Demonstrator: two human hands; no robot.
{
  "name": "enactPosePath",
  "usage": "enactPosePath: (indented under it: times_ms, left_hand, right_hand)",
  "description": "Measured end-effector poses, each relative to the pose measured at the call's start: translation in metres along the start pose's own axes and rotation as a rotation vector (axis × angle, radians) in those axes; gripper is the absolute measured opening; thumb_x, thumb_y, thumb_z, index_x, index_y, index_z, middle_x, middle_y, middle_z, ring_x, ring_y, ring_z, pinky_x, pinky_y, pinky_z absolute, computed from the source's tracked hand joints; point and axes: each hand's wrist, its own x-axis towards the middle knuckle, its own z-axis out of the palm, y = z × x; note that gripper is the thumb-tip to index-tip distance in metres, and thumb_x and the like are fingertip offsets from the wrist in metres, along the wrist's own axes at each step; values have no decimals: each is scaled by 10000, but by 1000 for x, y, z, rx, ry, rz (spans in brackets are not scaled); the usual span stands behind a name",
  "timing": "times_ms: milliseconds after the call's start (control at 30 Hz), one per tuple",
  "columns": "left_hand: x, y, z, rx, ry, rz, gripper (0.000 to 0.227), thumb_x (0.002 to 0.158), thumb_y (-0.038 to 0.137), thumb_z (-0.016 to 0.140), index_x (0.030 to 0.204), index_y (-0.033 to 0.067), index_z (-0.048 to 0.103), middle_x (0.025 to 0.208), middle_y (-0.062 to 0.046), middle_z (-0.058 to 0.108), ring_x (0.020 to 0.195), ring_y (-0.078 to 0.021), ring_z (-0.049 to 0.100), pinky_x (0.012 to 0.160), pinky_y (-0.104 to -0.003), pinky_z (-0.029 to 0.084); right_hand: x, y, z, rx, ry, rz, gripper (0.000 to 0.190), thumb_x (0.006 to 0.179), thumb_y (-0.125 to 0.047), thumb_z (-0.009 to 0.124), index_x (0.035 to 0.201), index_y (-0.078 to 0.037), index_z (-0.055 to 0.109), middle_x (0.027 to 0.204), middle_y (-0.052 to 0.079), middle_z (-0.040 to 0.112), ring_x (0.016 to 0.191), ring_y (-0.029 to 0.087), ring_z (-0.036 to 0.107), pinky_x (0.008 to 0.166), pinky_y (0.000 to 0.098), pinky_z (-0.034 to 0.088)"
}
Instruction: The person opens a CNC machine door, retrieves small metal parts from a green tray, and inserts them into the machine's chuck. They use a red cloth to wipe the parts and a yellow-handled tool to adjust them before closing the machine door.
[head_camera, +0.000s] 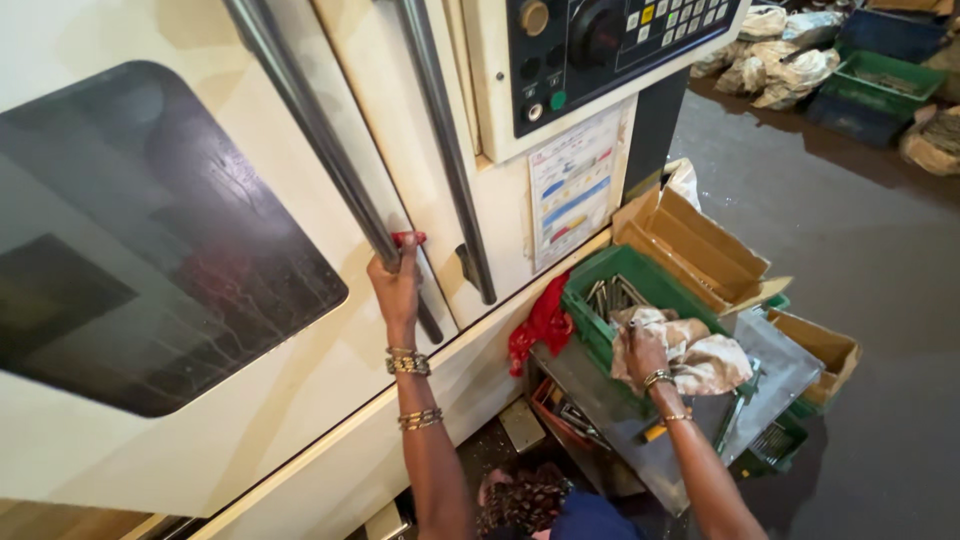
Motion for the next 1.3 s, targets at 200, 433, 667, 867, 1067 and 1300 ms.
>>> enactPosePath:
  times_ms: [200, 433, 667, 867, 1067, 1300]
  left_hand:
    - [-3, 1, -7, 22, 54, 11, 348, 979, 392, 702, 1003, 49, 756, 575, 81, 476, 464, -24, 404, 429, -230, 290]
    - [-10, 4, -45, 114, 131, 58, 365, 980, 411, 689, 984, 49, 735, 555, 75, 489, 455, -37, 456, 425, -229, 335]
    - [-24, 18, -99, 141, 273, 76, 382, 998, 417, 683, 968, 37, 712, 564, 68, 483, 461, -42, 451, 430, -236, 331]
    - [-35, 32, -145, 207, 443, 239, 300, 1045, 317, 699, 960, 30, 722, 663, 48, 579, 542, -27, 450, 505, -230, 346]
    - [-40, 32, -201, 188, 531, 261, 285, 1031, 271, 698, 913, 12, 714, 727, 15, 601, 588, -56, 454, 546, -256, 354]
    - [-46, 37, -258, 161, 668, 234, 225, 995, 229, 703, 919, 18, 722, 850, -24, 713, 798, -107, 633, 756, -284, 511]
  right_hand:
    - [-6, -9, -7, 1, -4, 44, 424, 1036, -450, 470, 1110, -51, 591, 854, 302, 684, 822, 519, 650, 715, 619, 499]
    - [-5, -15, -14, -4, 11, 32, 403, 1037, -445, 486, 1145, -65, 570, 908, 298, 693, 875, 503, 659, 757, 608, 500]
    - [-6, -12, -15, 77, 166, -17, 387, 1046, -402, 482, 1186, -53, 574, 980, 291, 667, 905, 510, 632, 748, 600, 490]
    - [-7, -7, -16, 144, 320, -101, 357, 1083, -398, 479, 1146, -67, 597, 1019, 282, 665, 937, 496, 633, 781, 580, 498]
    - [-12, -2, -32, 308, 415, -102, 438, 1143, -470, 438, 1168, -71, 615, 916, 198, 681, 834, 398, 664, 724, 533, 507]
    - [-45, -49, 0, 695, 456, -123, 398, 1209, -395, 481, 1160, -37, 648, 913, 105, 681, 856, 231, 668, 772, 395, 539]
